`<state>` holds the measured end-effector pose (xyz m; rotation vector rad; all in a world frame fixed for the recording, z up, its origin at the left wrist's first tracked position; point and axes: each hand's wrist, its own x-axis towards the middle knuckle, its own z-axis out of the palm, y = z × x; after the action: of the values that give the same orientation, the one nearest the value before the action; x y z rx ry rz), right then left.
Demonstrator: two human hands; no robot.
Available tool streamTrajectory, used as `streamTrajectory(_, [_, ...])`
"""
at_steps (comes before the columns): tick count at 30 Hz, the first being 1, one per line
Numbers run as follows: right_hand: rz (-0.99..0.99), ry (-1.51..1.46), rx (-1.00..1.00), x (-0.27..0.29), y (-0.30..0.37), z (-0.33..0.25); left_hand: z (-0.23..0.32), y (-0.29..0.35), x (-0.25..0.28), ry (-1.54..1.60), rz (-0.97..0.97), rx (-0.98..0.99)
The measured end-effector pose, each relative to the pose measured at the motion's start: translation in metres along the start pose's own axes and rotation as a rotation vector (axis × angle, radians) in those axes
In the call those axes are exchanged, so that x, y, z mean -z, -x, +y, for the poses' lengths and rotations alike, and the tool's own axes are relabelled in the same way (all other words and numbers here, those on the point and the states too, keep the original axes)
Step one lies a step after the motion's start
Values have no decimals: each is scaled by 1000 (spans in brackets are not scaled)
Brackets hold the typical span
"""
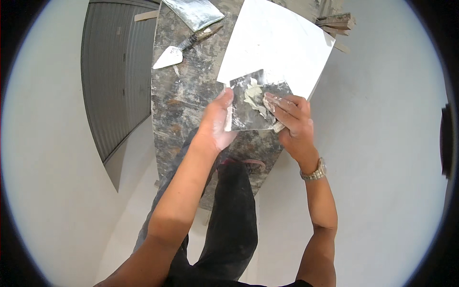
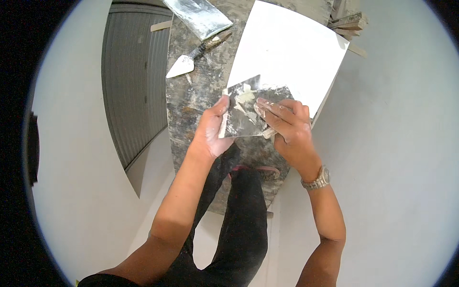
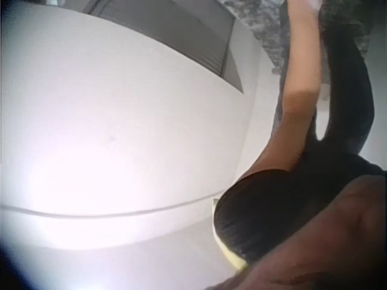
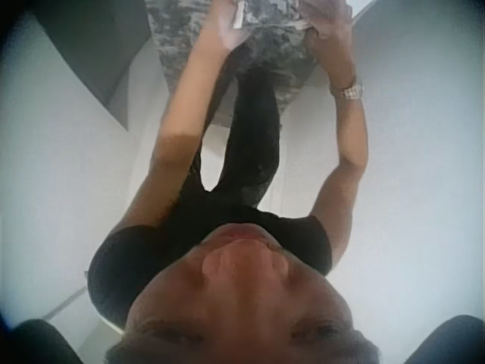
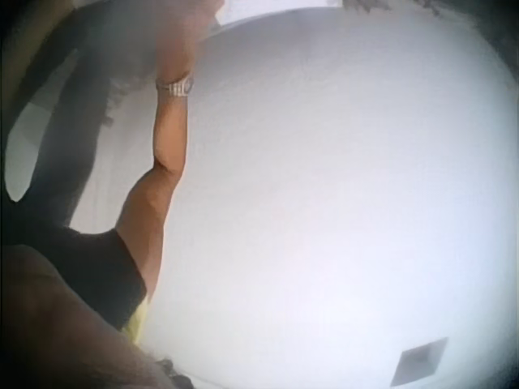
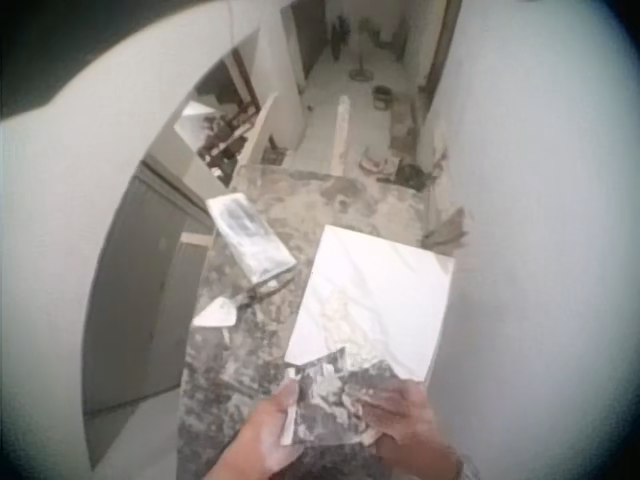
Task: The person applies a white substance to the ceiling and walls using two putty knives, repeatedly transferring the substance between the tools and spreading it across the surfaces.
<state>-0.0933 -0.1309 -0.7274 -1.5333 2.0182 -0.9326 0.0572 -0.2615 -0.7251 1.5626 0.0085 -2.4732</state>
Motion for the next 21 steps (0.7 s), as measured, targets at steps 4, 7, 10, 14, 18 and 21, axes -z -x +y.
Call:
streamTrajectory(4, [-67, 79, 52, 9, 5, 8, -3, -2, 10, 12, -19, -37])
streamTrajectory(7, [-93, 162, 105, 23, -1, 24, 6, -4, 14, -6, 51, -72])
streamTrajectory(10, [-112, 286, 70, 10, -12, 60, 26, -7, 24, 55, -62, -219])
streamTrajectory(14, [-133, 414, -180, -54, -45, 139, 31, -6, 31, 91, -70, -286])
streamTrajectory(18, [-155, 588, -267, -102, -113, 192, 29, -8, 32, 140, -90, -285])
streamTrajectory(21, [-59, 628, -231, -120, -149, 210, 34, -6, 32, 182, -112, -271])
